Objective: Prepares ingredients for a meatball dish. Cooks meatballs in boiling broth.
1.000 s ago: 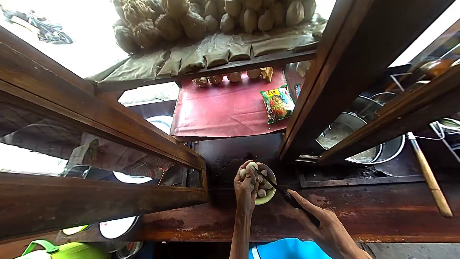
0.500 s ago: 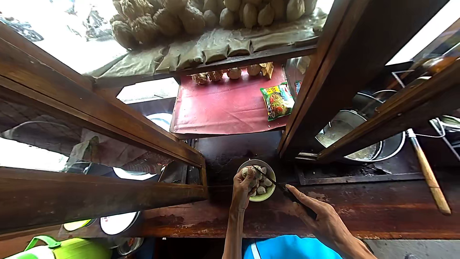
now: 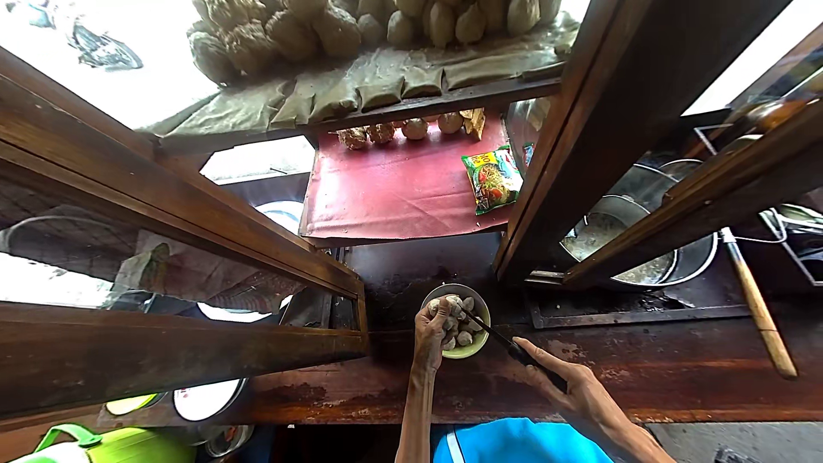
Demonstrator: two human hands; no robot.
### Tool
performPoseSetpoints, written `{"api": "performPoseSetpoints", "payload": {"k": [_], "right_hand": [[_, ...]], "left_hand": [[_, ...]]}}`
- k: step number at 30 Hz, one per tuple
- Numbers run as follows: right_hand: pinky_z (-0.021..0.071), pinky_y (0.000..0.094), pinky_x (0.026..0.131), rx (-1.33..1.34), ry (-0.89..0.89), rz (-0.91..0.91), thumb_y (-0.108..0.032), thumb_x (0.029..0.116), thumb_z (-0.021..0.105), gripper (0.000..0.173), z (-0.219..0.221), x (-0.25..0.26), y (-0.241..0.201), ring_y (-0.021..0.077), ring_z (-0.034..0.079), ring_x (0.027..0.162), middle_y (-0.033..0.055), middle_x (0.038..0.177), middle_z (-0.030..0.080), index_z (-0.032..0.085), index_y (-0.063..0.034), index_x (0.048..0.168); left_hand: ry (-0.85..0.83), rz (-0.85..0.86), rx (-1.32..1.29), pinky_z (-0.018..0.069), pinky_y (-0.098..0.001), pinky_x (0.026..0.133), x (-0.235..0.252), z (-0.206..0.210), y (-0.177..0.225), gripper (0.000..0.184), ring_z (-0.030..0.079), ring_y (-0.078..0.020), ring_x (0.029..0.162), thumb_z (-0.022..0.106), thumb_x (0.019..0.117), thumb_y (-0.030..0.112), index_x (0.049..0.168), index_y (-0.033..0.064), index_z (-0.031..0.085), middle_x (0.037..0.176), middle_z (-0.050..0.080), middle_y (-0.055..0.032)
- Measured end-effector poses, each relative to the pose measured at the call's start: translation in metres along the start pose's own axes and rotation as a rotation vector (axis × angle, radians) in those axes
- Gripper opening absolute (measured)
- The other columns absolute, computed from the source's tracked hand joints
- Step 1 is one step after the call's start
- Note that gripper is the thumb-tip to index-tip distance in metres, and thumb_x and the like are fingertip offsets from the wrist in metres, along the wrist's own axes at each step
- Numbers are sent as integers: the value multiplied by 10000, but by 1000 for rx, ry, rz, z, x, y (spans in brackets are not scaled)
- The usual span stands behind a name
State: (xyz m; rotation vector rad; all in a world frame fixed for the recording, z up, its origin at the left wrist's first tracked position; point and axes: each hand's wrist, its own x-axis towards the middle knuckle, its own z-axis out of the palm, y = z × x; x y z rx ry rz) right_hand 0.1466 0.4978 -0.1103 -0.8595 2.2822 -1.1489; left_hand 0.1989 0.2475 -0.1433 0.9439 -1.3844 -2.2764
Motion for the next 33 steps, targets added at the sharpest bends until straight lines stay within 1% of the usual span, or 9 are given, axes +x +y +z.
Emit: {"api": "performPoseSetpoints", "payload": {"k": [3, 6, 8, 12, 15, 17, 23, 29, 33], "right_hand": [[556, 313, 671, 36, -23, 115, -278, 1004, 526, 459, -13, -9, 7, 66, 655, 702, 40, 973, 759, 610, -222, 1452], [543, 266, 662, 71, 22, 163, -277, 1013, 521, 461, -15, -12, 16, 33, 629, 687, 30, 1018, 755, 596, -193, 1461], [536, 242, 662, 89, 48, 178, -269, 1014, 520, 462, -13, -10, 16, 21, 624, 692, 27, 1040, 753, 594, -177, 1461], [519, 187, 659, 179, 59, 189, -264, 1018, 522, 462, -6, -6, 12, -15, 606, 688, -5, 1042, 743, 585, -162, 1464], [516, 178, 625, 278, 45, 168, -255, 1016, 528, 457, 1, -2, 7, -13, 591, 654, -30, 921, 719, 592, -155, 1457], [508, 171, 608, 311, 38, 136, -245, 1017, 528, 450, 3, 1, 0, -16, 580, 641, -40, 879, 706, 596, -149, 1452], [526, 186, 648, 204, 19, 65, -298, 1028, 525, 452, 6, 7, -14, -24, 608, 684, -29, 994, 744, 587, -223, 1470], [562, 294, 674, 34, 50, -1, -311, 1027, 513, 460, 11, 7, -12, 65, 663, 719, 21, 984, 763, 587, -239, 1476], [555, 294, 660, -9, 82, -20, -299, 1021, 513, 460, 11, 4, -11, 75, 661, 710, 30, 968, 762, 595, -232, 1468]], "left_hand": [[51, 95, 442, 476, -200, 511, 9, -14, -12, 169, 562, -41, 551, 609, 1022, 149, 1035, -2, 684, 730, 648, -15], [35, 144, 967, 550, -451, 919, 8, -16, -18, 352, 704, -248, 987, 654, 996, 298, 1218, 30, 708, 1090, 726, -151], [49, 170, 1098, 519, -547, 975, 6, -10, -18, 428, 668, -370, 1117, 651, 1000, 327, 1314, 37, 672, 1256, 657, -233], [10, 147, 727, 552, -311, 751, 7, -13, -15, 285, 652, -138, 822, 617, 1014, 233, 1174, 2, 665, 977, 677, -88], [-191, -67, 142, 425, -160, 459, 4, -17, -5, 349, 512, -23, 535, 304, 1088, 285, 1119, 64, 572, 759, 591, 19], [-220, -154, -117, 426, -157, 455, 1, -17, -1, 501, 535, -34, 551, 154, 1092, 338, 1138, 86, 584, 816, 635, -7], [-249, -152, -414, 439, -153, 455, -2, -7, 2, 538, 559, -51, 577, 156, 1110, 276, 1358, -2, 545, 890, 636, -58], [-149, -131, -315, 395, -142, 422, -8, 11, -1, 506, 507, -29, 505, 161, 1132, 333, 1061, 46, 571, 746, 605, -24], [-103, -96, -229, 390, -146, 408, -9, 14, -6, 493, 485, -27, 482, 209, 1135, 320, 1123, 13, 595, 746, 608, -34]]}}
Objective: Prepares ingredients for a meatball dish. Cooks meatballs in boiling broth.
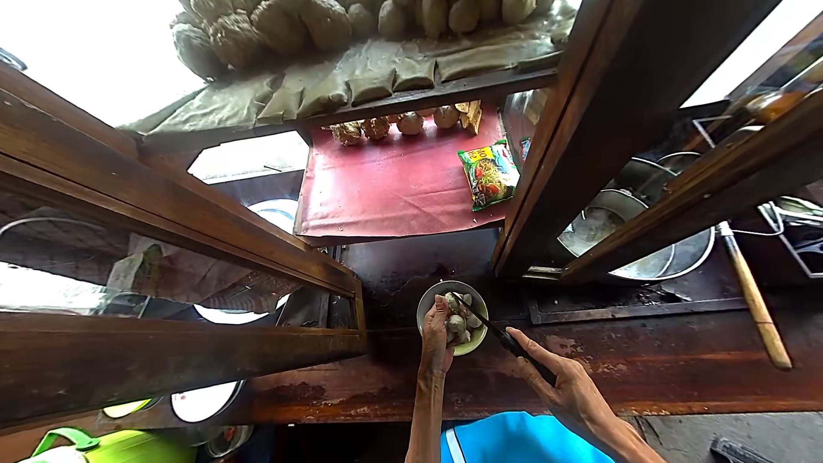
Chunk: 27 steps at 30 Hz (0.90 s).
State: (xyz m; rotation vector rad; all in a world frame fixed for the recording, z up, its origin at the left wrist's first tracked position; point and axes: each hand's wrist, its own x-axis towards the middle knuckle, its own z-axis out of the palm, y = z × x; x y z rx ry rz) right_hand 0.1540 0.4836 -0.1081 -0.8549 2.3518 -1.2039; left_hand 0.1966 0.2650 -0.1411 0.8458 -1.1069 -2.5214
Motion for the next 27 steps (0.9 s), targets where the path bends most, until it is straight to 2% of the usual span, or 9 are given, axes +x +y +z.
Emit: {"api": "performPoseSetpoints", "payload": {"k": [6, 10, 13, 16, 19, 22, 27], "right_hand": [[552, 250, 673, 27, -2, -28, -276, 1028, 519, 456, 6, 0, 4, 47, 649, 712, 22, 985, 760, 588, -208, 1474], [558, 258, 685, 43, 5, -16, -271, 1022, 520, 463, 13, 6, 7, 53, 658, 720, 37, 1018, 763, 589, -193, 1473], [559, 251, 699, 78, -11, 4, -266, 1026, 512, 463, 15, 10, 9, 45, 661, 735, 39, 1056, 761, 584, -178, 1475], [547, 231, 697, 124, -43, 54, -280, 1035, 506, 460, 12, 15, 8, 18, 648, 736, 28, 1085, 755, 575, -188, 1481], [543, 250, 678, 110, -32, 56, -284, 1030, 508, 462, 10, 16, 6, 31, 644, 721, 27, 1046, 758, 580, -203, 1479], [557, 260, 707, 88, -33, 50, -289, 1031, 508, 467, 6, 13, 5, 42, 671, 762, 35, 1071, 762, 572, -204, 1485], [511, 189, 638, 118, -39, 59, -287, 1028, 515, 456, 0, 2, 5, -19, 595, 671, -6, 964, 744, 588, -206, 1471]], "left_hand": [[0, 34, -1, 422, -148, 418, 0, -1, -8, 412, 499, -23, 472, 296, 1125, 257, 1168, -4, 612, 734, 621, -32], [-31, 67, -4, 429, -148, 430, 2, 0, -15, 299, 513, -25, 483, 360, 1095, 210, 1041, 46, 604, 739, 629, -29], [-13, 68, 25, 416, -150, 417, 4, 1, -17, 302, 495, -27, 468, 348, 1103, 194, 1020, 40, 594, 718, 610, -28], [29, 83, 48, 402, -149, 413, 4, 3, -18, 322, 486, -23, 469, 368, 1102, 183, 1096, -3, 631, 738, 627, -39], [39, 114, 63, 413, -153, 432, 1, 3, -19, 346, 494, -21, 492, 387, 1097, 162, 1192, -38, 654, 803, 656, -50], [37, 146, 78, 424, -151, 437, 0, 3, -18, 323, 499, -16, 491, 416, 1077, 133, 1178, -36, 671, 772, 652, -31], [26, 159, 77, 399, -145, 426, 7, 1, -12, 356, 473, -5, 478, 359, 1090, 146, 1178, -23, 658, 737, 631, -11]]}}
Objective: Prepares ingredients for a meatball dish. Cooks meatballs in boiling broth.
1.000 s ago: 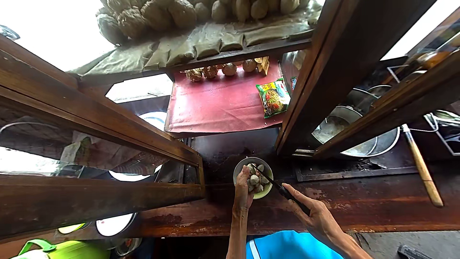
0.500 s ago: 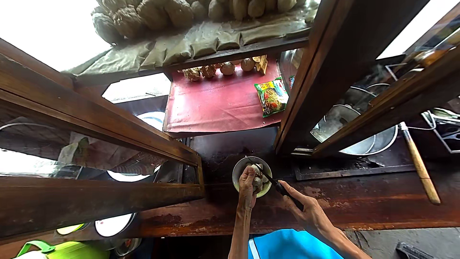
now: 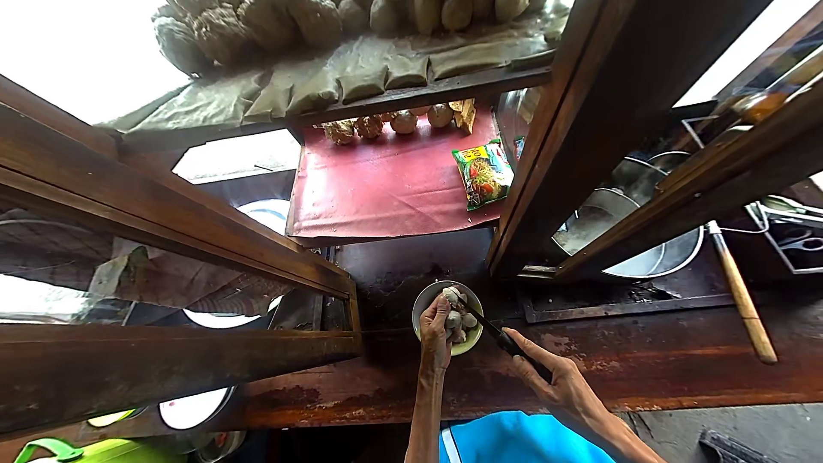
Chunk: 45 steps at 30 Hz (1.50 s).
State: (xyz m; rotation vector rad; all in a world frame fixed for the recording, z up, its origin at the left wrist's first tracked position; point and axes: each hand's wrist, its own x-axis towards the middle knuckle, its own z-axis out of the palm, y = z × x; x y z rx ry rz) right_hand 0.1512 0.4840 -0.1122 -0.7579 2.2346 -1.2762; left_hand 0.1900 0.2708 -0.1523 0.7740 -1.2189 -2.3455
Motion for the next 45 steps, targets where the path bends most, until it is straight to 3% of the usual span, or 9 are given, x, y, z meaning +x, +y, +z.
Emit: {"api": "performPoseSetpoints", "payload": {"k": [9, 13, 15, 18, 26, 30, 32, 40, 45], "right_hand": [[546, 218, 762, 43, -29, 45, -272, 1038, 503, 460, 9, 12, 3, 4, 664, 829, 20, 1178, 740, 569, -183, 1485], [536, 206, 698, 49, -52, 93, -279, 1034, 509, 456, 3, 6, 0, -7, 630, 730, -4, 1078, 747, 575, -203, 1479], [527, 203, 652, 53, -61, 114, -285, 1031, 512, 457, -5, 2, -5, -9, 604, 674, -21, 987, 737, 576, -225, 1480], [522, 205, 619, 17, -15, 56, -292, 1027, 520, 451, -17, -3, -10, -10, 594, 648, -22, 924, 733, 591, -228, 1468], [569, 294, 711, -179, -5, -143, -289, 1023, 512, 458, -20, 9, 3, 85, 684, 767, 35, 1024, 768, 594, -235, 1470], [564, 280, 705, -168, -2, -143, -283, 1024, 518, 450, -18, 5, 5, 74, 682, 768, 33, 1035, 768, 602, -230, 1463], [571, 290, 721, -159, -1, -144, -281, 1024, 518, 449, -15, 3, 6, 83, 693, 791, 36, 1051, 768, 603, -225, 1461], [579, 320, 711, -162, 28, -175, -248, 1016, 520, 450, -1, 13, 10, 127, 696, 760, 63, 997, 768, 612, -186, 1452], [570, 314, 709, -133, -35, -124, -280, 1027, 513, 451, -5, 16, 10, 101, 686, 759, 46, 1008, 767, 597, -228, 1467]], "left_hand": [[-21, -47, -3, 440, -157, 449, 1, -2, -11, 362, 509, -20, 500, 339, 1095, 153, 1188, -27, 639, 764, 632, -18], [-68, 13, 3, 418, -139, 453, 4, -5, -8, 361, 548, 0, 564, 395, 1080, 134, 1306, -42, 616, 1091, 731, -101], [-46, 29, -7, 404, -141, 437, 6, -6, -6, 351, 538, -1, 547, 401, 1076, 117, 1295, -51, 618, 1046, 735, -105], [15, 26, -22, 378, -138, 409, 7, -7, 0, 295, 464, 6, 471, 393, 1082, 123, 1189, -18, 630, 831, 685, -42], [-31, -137, 84, 365, -143, 399, 2, -7, 22, 422, 449, 2, 449, 346, 1127, 225, 1138, -33, 679, 712, 647, -24], [-188, -141, 115, 392, -137, 450, -3, -16, 28, 370, 502, 2, 541, 422, 1079, 192, 1303, -17, 628, 888, 692, -25], [-189, -143, 129, 399, -138, 455, -6, -15, 29, 367, 514, 1, 552, 447, 1069, 180, 1330, -13, 617, 893, 691, -18], [-179, -108, 344, 386, -152, 458, -5, -13, 23, 284, 514, -5, 561, 483, 1061, 173, 1143, -2, 691, 875, 692, -15], [-197, -117, 315, 398, -150, 463, 2, -20, 29, 294, 531, -10, 562, 477, 1063, 176, 1137, 0, 701, 850, 696, -16]]}}
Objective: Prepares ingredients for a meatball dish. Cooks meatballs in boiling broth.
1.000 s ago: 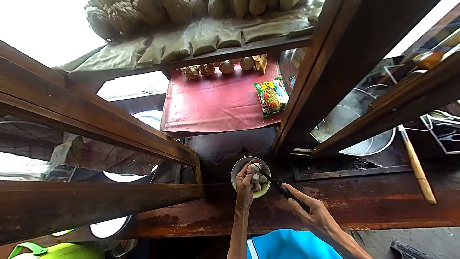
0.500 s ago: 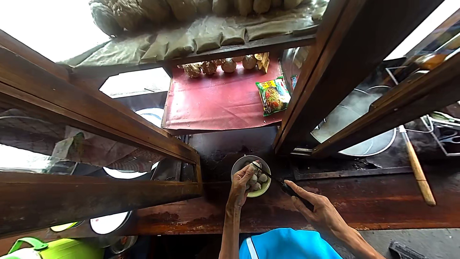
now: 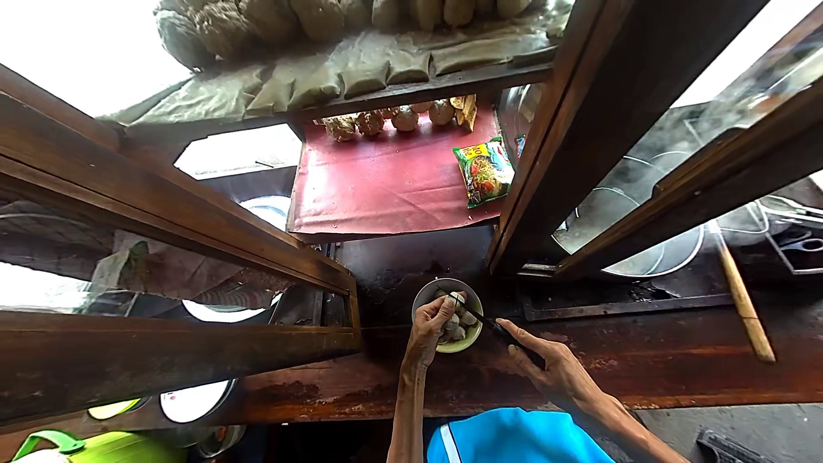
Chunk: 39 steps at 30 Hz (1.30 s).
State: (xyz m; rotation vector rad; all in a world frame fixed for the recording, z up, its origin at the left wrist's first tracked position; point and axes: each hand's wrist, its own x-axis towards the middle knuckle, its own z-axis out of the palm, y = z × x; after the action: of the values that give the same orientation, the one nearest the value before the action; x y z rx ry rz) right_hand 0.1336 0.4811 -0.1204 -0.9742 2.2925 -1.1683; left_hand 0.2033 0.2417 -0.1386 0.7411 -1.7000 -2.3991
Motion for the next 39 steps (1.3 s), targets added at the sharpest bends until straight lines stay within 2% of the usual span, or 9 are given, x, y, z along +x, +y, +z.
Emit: {"api": "performPoseSetpoints", "payload": {"k": [15, 18, 22, 24, 26, 27, 29, 32, 39], "right_hand": [[557, 362, 697, 5, -105, 142, -307, 1024, 508, 458, -15, -11, 7, 119, 674, 743, 53, 976, 758, 590, -256, 1472], [556, 317, 716, 53, -67, 228, -306, 1023, 508, 463, -23, -17, 12, 72, 668, 761, 44, 1060, 757, 584, -235, 1475], [546, 251, 709, 142, 15, 278, -271, 1025, 503, 468, -22, -18, 15, 35, 647, 746, 30, 1103, 745, 573, -174, 1477], [529, 224, 690, 188, 34, 278, -254, 1030, 504, 462, -19, -18, 14, 16, 624, 727, 30, 1105, 740, 572, -147, 1474], [518, 186, 687, 247, 28, 285, -242, 1029, 508, 461, -16, -17, 10, -13, 616, 732, 12, 1137, 735, 570, -140, 1473], [516, 173, 669, 278, 27, 286, -235, 1026, 510, 460, -14, -16, 8, -20, 608, 713, 0, 1103, 732, 572, -136, 1471], [516, 163, 645, 322, 13, 270, -225, 1027, 512, 456, -11, -14, 2, -22, 599, 683, -15, 1032, 727, 572, -134, 1470], [517, 153, 645, 336, -3, 218, -230, 1030, 524, 445, -5, -12, -5, -32, 595, 680, -20, 1003, 728, 584, -137, 1460], [530, 229, 653, 150, -28, 141, -309, 1033, 508, 461, 8, -12, -10, 7, 612, 682, -6, 986, 749, 574, -242, 1484]], "left_hand": [[49, -22, 163, 393, -165, 466, 10, -13, -6, 239, 509, -7, 544, 514, 1061, 147, 1059, 6, 707, 784, 665, 3], [83, -46, 484, 527, -249, 682, 18, -19, -12, 244, 623, -56, 718, 593, 1030, 194, 1129, 4, 710, 883, 699, -41], [198, -217, 731, 527, -461, 881, 17, -14, -10, 511, 663, -269, 906, 635, 1014, 322, 1348, -54, 544, 1055, 678, -208], [296, -220, 670, 533, -420, 791, 14, -15, -8, 418, 646, -235, 810, 606, 1036, 307, 1266, -42, 600, 963, 679, -172], [369, -176, 340, 408, -211, 485, 12, -18, -11, 302, 483, -59, 525, 509, 1089, 247, 1057, -9, 667, 747, 614, -36], [358, -193, 86, 375, -163, 431, 10, -18, -7, 363, 456, -20, 477, 428, 1117, 243, 1047, -18, 671, 741, 628, -22], [284, -234, -295, 393, -140, 438, 4, -20, -1, 415, 501, -12, 507, 331, 1131, 257, 1080, -2, 651, 860, 683, -55], [191, -190, -574, 451, -135, 476, -5, -17, 0, 343, 587, -25, 588, 347, 1054, 110, 1158, -27, 644, 1021, 715, -114], [361, -230, -518, 327, -124, 384, -3, 12, 2, 302, 483, 13, 468, 407, 1115, 219, 1125, 31, 643, 958, 740, -79]]}}
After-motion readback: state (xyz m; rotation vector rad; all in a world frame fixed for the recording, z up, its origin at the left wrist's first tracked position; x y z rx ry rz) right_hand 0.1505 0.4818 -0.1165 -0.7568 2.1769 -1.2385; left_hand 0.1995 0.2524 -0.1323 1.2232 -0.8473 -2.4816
